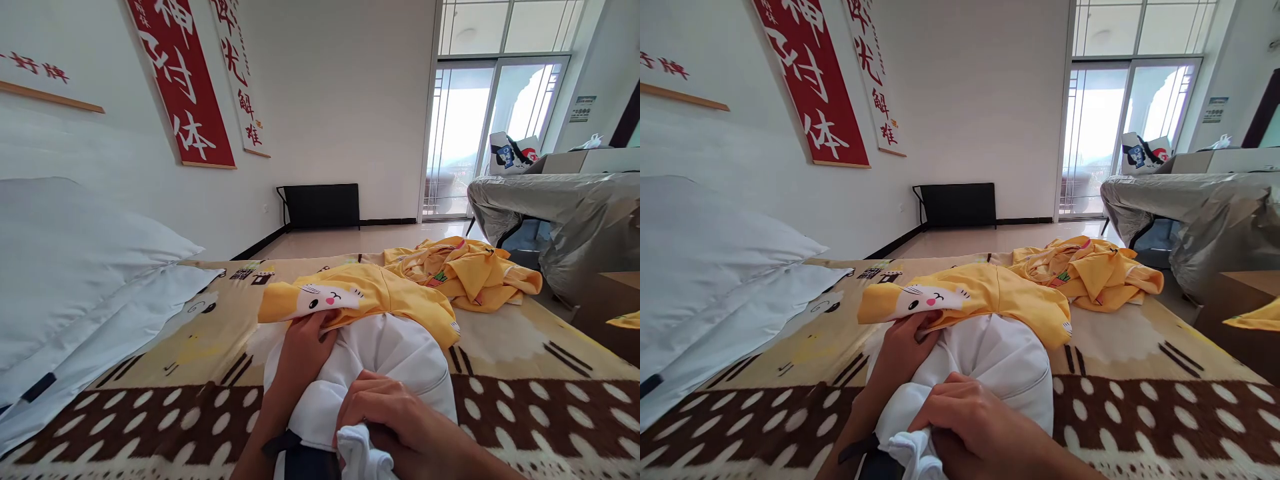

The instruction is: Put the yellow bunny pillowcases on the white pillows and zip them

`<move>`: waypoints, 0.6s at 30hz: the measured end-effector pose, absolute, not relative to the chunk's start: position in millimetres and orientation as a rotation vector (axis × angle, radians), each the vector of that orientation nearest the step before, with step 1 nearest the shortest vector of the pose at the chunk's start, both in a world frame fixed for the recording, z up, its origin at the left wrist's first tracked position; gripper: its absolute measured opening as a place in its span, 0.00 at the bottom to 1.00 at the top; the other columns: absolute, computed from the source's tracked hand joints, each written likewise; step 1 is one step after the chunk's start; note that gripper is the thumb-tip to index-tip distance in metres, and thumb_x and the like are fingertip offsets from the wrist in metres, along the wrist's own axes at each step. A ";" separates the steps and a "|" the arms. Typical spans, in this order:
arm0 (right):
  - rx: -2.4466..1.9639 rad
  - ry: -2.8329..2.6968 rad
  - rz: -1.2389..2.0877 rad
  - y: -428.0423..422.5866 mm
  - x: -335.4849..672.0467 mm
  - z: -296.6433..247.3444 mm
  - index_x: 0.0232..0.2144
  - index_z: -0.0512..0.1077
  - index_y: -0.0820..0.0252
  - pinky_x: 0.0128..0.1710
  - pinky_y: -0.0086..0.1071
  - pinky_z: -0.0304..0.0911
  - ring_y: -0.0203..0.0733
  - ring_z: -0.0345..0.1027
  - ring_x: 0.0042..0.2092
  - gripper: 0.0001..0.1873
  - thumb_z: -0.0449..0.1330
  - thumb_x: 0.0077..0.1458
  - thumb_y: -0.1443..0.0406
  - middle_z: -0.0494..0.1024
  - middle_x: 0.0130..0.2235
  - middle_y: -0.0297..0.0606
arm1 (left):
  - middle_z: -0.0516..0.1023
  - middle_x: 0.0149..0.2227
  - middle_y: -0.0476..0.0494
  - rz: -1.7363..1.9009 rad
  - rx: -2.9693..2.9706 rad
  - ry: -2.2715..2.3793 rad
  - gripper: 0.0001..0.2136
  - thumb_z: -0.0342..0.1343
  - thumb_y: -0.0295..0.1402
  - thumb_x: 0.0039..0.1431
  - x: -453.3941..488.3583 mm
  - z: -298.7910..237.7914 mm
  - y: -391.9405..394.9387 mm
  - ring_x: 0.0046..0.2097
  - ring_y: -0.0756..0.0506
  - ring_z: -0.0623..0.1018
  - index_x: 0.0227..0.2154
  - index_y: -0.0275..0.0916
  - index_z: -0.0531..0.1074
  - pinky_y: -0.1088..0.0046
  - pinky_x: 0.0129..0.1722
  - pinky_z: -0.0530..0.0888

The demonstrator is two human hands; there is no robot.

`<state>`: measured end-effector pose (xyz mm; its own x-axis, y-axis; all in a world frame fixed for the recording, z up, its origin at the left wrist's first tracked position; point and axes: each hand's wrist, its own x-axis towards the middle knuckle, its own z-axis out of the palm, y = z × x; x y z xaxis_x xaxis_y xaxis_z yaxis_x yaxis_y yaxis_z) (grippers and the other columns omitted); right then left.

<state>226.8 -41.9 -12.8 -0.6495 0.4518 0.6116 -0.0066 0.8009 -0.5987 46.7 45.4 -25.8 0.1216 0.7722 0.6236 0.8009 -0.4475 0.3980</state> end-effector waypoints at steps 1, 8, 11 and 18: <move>-0.343 -2.165 0.740 -42.3 227.2 -12.5 0.32 0.67 0.59 0.41 0.30 0.60 0.36 0.65 0.34 0.10 0.47 0.55 0.71 0.75 0.32 0.38 | 0.79 0.35 0.43 -1.299 -2.319 -1.611 0.10 0.51 0.30 0.50 48.4 -23.6 40.9 0.40 0.42 0.77 0.35 0.39 0.73 0.64 0.46 0.71; -0.539 -2.037 0.866 -43.9 221.2 -14.2 0.29 0.68 0.59 0.37 0.27 0.59 0.35 0.63 0.32 0.09 0.50 0.48 0.73 0.71 0.28 0.34 | 0.69 0.24 0.52 -1.682 -2.510 -1.449 0.02 0.54 0.29 0.49 61.7 -5.3 5.2 0.26 0.52 0.67 0.25 0.39 0.67 0.79 0.27 0.67; -0.630 -1.895 0.984 -37.4 214.3 -17.7 0.27 0.67 0.60 0.34 0.25 0.59 0.33 0.61 0.30 0.07 0.49 0.51 0.71 0.71 0.27 0.33 | 0.66 0.22 0.52 -1.829 -2.631 -1.492 0.05 0.53 0.33 0.52 64.4 3.8 -8.1 0.24 0.52 0.67 0.25 0.38 0.67 0.79 0.23 0.65; -0.722 -1.552 1.211 -9.1 212.1 -31.1 0.21 0.66 0.59 0.28 0.27 0.60 0.37 0.61 0.30 0.03 0.57 0.40 0.65 0.68 0.24 0.33 | 0.75 0.32 0.47 -1.480 -2.741 -1.546 0.14 0.60 0.44 0.48 75.0 9.3 -27.5 0.35 0.45 0.73 0.34 0.40 0.71 0.71 0.37 0.70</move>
<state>212.1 -9.1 -31.1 -0.3236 0.8825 0.3412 -0.1165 0.3206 -0.9400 75.0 -27.5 9.3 0.2635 0.8215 0.5057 0.5412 -0.5598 0.6275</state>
